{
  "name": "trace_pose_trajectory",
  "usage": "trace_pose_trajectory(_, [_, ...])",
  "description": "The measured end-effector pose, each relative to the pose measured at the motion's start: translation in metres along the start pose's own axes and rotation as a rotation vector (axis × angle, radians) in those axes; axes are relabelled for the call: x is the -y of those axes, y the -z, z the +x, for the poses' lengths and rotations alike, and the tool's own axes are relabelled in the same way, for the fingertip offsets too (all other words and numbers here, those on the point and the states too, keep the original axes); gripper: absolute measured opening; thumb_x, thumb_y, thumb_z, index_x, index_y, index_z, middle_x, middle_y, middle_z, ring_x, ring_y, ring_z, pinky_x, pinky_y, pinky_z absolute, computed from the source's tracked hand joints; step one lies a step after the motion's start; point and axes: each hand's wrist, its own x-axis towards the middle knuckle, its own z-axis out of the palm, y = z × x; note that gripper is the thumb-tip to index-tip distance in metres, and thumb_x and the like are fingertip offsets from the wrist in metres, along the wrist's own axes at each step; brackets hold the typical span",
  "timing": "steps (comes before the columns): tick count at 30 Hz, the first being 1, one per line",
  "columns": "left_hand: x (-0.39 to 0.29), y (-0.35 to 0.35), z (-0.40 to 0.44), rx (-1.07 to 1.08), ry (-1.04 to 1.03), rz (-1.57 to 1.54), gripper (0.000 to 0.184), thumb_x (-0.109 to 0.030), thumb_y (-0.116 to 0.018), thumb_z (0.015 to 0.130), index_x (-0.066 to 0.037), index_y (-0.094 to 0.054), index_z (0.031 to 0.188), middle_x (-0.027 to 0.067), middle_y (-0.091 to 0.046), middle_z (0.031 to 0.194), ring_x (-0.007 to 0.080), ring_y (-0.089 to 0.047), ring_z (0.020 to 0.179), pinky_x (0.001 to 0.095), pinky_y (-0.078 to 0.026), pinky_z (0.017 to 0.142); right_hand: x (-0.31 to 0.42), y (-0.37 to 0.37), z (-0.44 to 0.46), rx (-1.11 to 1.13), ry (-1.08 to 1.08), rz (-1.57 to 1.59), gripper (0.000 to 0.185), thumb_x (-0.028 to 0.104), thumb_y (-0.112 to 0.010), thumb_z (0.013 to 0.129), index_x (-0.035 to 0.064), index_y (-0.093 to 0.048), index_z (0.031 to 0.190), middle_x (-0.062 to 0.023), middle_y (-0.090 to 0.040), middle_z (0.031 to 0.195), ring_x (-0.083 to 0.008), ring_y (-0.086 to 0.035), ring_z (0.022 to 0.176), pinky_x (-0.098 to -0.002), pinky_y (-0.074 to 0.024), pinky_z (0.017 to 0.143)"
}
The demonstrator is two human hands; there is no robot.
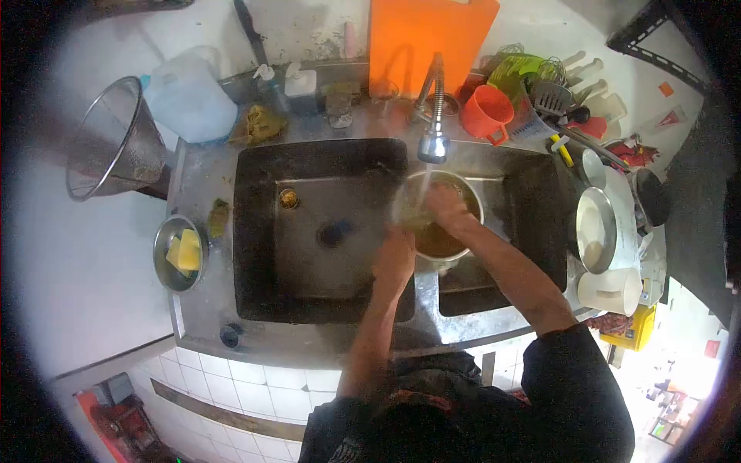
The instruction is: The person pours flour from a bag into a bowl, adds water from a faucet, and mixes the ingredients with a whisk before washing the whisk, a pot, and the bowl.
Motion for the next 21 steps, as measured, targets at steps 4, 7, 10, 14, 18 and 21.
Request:
trace_pose_trajectory(4, [0.004,-0.006,-0.003,-0.144,-0.096,0.127,0.028,-0.015,-0.048,0.088,0.005,-0.052,0.108,0.0362,-0.050,0.110,0.0288,-0.065,0.062,0.0355,-0.054,0.049,-0.009,-0.001,-0.035,0.151,-0.080,-0.166,0.025,0.010,-0.062,0.076,0.0009,-0.058,0.098,-0.0195,-0.063,0.094,-0.0338,-0.064,0.087,-0.0382,-0.0539,0.069])
trace_pose_trajectory(7, [0.006,-0.005,0.000,-0.106,-0.204,0.131,0.030,-0.017,-0.048,0.089,0.007,-0.051,0.106,0.0383,-0.046,0.113,0.0286,-0.065,0.062,0.0361,-0.054,0.049,0.019,-0.032,-0.056,-0.114,-0.014,0.084,0.030,0.015,-0.042,0.088,0.0018,-0.057,0.111,-0.0174,-0.065,0.092,-0.0332,-0.065,0.083,-0.0466,-0.0524,0.070])
trace_pose_trajectory(10, [0.003,-0.002,-0.005,-0.048,-0.173,0.173,0.036,-0.021,-0.047,0.091,0.010,-0.047,0.110,0.0369,-0.054,0.099,0.0318,-0.064,0.061,0.0385,-0.053,0.049,0.012,-0.078,-0.004,-0.052,-0.041,-0.212,0.030,0.013,-0.052,0.081,0.0021,-0.058,0.108,-0.0214,-0.062,0.100,-0.0357,-0.061,0.094,-0.0445,-0.0502,0.078])
trace_pose_trajectory(14, [-0.013,0.025,-0.004,0.053,0.051,-0.081,0.032,-0.021,-0.044,0.092,0.006,-0.046,0.110,0.0251,-0.061,0.083,0.0359,-0.063,0.069,0.0423,-0.053,0.056,-0.013,0.007,-0.025,-0.148,0.033,0.209,0.035,0.011,-0.063,0.074,0.0002,-0.057,0.106,-0.0213,-0.062,0.100,-0.0366,-0.060,0.094,-0.0423,-0.0491,0.078])
trace_pose_trajectory(18, [-0.023,0.032,-0.003,0.006,0.104,-0.041,0.023,-0.017,-0.042,0.092,-0.001,-0.054,0.102,0.0200,-0.062,0.083,0.0337,-0.064,0.077,0.0431,-0.053,0.061,-0.012,-0.019,-0.046,0.135,-0.040,-0.212,0.032,0.011,-0.060,0.075,-0.0001,-0.057,0.104,-0.0198,-0.062,0.100,-0.0360,-0.061,0.092,-0.0415,-0.0479,0.080])
trace_pose_trajectory(21, [-0.021,0.025,-0.005,0.061,0.154,0.000,0.022,-0.017,-0.042,0.091,-0.001,-0.055,0.101,0.0203,-0.061,0.082,0.0327,-0.064,0.076,0.0430,-0.053,0.060,0.015,-0.021,-0.040,0.119,0.120,0.100,0.031,0.010,-0.060,0.075,0.0011,-0.058,0.104,-0.0199,-0.062,0.099,-0.0350,-0.062,0.089,-0.0425,-0.0498,0.078])
